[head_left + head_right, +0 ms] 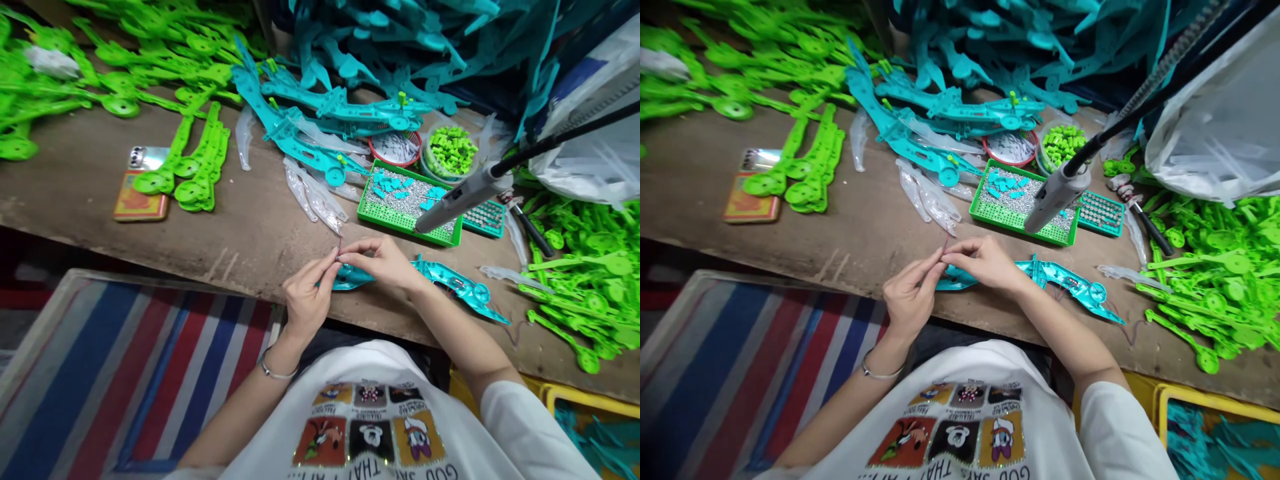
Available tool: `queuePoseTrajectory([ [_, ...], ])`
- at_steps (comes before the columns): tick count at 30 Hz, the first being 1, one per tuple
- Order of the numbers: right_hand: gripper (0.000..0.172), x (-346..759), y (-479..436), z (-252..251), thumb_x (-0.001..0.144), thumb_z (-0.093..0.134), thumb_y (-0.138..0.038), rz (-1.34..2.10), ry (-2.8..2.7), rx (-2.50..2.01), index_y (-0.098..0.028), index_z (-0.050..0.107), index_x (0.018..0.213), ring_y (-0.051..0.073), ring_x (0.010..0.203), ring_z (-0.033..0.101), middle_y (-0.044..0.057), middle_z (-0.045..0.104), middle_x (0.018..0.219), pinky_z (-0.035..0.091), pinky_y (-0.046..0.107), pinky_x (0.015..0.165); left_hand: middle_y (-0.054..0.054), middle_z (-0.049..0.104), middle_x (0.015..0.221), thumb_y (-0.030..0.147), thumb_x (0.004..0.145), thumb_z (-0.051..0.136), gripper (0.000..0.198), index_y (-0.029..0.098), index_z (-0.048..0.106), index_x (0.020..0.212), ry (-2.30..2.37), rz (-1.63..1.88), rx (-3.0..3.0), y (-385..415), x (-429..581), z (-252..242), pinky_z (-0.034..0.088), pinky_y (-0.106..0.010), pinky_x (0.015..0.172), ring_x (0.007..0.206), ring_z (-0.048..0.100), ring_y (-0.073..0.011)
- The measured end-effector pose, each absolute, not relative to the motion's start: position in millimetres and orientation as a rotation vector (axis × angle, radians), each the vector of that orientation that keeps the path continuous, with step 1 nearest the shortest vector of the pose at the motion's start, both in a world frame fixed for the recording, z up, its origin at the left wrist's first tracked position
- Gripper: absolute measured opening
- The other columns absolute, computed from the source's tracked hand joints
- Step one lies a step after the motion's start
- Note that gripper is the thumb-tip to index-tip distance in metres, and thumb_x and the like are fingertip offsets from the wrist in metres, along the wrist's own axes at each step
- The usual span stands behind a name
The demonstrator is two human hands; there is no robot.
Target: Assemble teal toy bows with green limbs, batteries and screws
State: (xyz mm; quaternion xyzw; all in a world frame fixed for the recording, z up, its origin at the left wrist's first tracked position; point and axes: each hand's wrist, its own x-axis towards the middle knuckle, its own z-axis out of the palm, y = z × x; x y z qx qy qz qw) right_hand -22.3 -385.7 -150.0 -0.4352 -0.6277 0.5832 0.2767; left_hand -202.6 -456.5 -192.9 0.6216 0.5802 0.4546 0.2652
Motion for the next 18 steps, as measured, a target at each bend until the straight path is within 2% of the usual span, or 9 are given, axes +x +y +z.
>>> queuePoseTrajectory([
  [4, 0.018, -26, -387, -155, 0.09, 0.072, -0.034, 1.478, -1.696, -1.208, -0.021, 0.083, 0.09, 0.017, 0.08, 0.072, 0.001, 0.081, 0.088, 0.055, 0.028, 0.076, -0.007, 0.078, 0.117, 0.036, 0.101, 0.06, 0.035, 0.023, 0.071, 0.131, 1.597, 1.162, 1.721, -455, -207, -194, 0.056, -0.03, 0.095, 0.104, 0.074, -0.0191],
  [9, 0.015, -25, -388, -159, 0.09, 0.075, -0.032, 1.313, -1.83, -1.204, -0.021, 0.083, 0.094, 0.016, 0.084, 0.071, 0.003, 0.079, 0.092, 0.051, 0.028, 0.081, -0.004, 0.078, 0.096, 0.035, 0.101, 0.06, 0.018, 0.024, 0.074, 0.103, 1.703, 1.117, 1.806, -453, -212, -194, 0.054, -0.035, 0.094, 0.093, 0.072, -0.0193],
  [14, 0.014, -24, -387, -164, 0.091, 0.074, -0.033, 1.363, -1.805, -1.149, -0.02, 0.079, 0.093, 0.016, 0.087, 0.069, 0.003, 0.076, 0.091, 0.051, 0.029, 0.085, -0.002, 0.079, 0.098, 0.035, 0.103, 0.055, 0.018, 0.027, 0.072, 0.105, 1.494, 0.978, 1.789, -450, -217, -189, 0.057, -0.032, 0.084, 0.091, 0.074, -0.0185],
  [18, 0.016, -22, -390, -173, 0.096, 0.066, -0.033, 1.257, -1.91, -1.25, -0.019, 0.071, 0.091, 0.016, 0.082, 0.066, 0.002, 0.072, 0.088, 0.048, 0.029, 0.078, -0.003, 0.078, 0.104, 0.035, 0.1, 0.059, 0.018, 0.03, 0.072, 0.111, 1.54, 0.893, 1.967, -411, -259, -186, 0.058, -0.034, 0.085, 0.093, 0.074, -0.0208],
])
